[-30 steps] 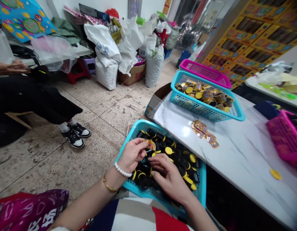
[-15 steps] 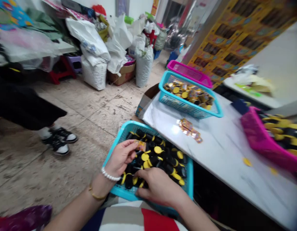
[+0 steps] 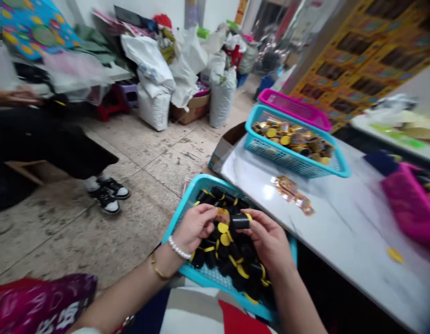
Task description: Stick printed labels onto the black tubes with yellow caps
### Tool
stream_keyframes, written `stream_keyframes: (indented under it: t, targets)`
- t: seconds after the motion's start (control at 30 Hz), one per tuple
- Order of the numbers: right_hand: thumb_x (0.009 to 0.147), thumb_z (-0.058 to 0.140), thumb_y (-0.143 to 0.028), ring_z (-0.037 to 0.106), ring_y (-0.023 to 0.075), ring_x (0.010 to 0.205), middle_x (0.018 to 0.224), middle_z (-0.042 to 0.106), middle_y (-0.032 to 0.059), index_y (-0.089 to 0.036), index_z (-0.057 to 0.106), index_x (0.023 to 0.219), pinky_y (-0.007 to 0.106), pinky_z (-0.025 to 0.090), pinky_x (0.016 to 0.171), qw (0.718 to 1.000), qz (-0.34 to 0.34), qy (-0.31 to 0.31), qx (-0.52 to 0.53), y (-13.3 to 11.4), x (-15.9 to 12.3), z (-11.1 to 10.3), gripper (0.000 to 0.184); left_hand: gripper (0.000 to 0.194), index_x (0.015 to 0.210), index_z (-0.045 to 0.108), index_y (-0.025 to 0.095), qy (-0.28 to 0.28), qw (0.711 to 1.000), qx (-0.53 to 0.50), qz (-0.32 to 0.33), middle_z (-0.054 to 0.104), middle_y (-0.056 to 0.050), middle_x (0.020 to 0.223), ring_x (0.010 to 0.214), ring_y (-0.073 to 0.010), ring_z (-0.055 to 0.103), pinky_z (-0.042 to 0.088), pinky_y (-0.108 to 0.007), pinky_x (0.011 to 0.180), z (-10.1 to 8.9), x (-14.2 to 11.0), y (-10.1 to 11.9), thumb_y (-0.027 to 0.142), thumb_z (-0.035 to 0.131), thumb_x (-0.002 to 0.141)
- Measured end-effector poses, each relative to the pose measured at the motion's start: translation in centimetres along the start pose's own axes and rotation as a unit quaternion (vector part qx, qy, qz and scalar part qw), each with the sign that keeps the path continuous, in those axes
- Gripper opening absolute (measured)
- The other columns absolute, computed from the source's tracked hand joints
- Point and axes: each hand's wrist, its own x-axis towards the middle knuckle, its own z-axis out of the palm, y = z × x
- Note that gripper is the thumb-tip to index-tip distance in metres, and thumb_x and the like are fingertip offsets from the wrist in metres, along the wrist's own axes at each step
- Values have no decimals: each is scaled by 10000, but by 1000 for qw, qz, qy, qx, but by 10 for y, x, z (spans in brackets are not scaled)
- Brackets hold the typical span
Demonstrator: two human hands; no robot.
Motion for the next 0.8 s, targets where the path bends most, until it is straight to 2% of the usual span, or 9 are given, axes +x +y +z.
stream_keyframes:
  t: [0.13,0.27,0.47,0.6,0.67,0.73,0.8]
  targets:
    - [815,669,-382,668,209,907,993,712,49,-221,652,1059,320,528,806,999,-9,26,-31,8,6,5,293,298,793,568,149,-4,999,-34,-12,482,74,462,330,-18,343,114,-151,332,-5,4,-7,355,747,673]
    - [825,663,-373,660,209,957,1048,702,51,-224,641,1000,328,519,871,992,-60,58,-90,3,0,18,231,288,812,568,130,-29,997,-73,-11,544,45,563,341,-2,358,123,-145,327,-6,4,-7,311,749,679]
    - [851,637,-323,664,203,949,1097,677,74,-242,563,1039,338,544,833,989,-98,11,-113,3,-8,31,217,249,785,584,109,-43,992,-119,-24,579,14,654,370,15,360,137,-123,329,-5,6,-5,278,745,699]
    - [832,661,-285,655,183,927,1023,677,53,-238,591,1018,314,529,850,976,-148,40,-155,6,-8,27,205,252,817,622,91,-31,996,-88,-4,545,14,605,409,-6,379,138,-121,330,-3,2,-6,299,729,723]
    - [817,676,-266,645,166,879,977,663,35,-244,606,1019,290,530,813,969,-172,58,-170,6,-7,24,214,268,883,633,92,-6,998,-55,27,538,12,620,467,-25,422,181,-112,339,0,-2,-5,289,729,729]
    - [803,689,-246,629,158,860,960,643,26,-250,618,1027,280,527,794,961,-200,59,-180,4,-7,21,234,335,994,614,116,9,998,-21,60,581,-15,746,569,-55,501,277,-113,369,4,-6,-2,294,730,736]
    - [800,689,-229,618,168,896,997,622,35,-255,628,1043,286,527,797,955,-227,41,-187,1,-5,20,252,408,1089,568,156,-17,998,19,63,607,-40,881,654,-90,564,364,-139,406,7,-10,4,336,717,755]
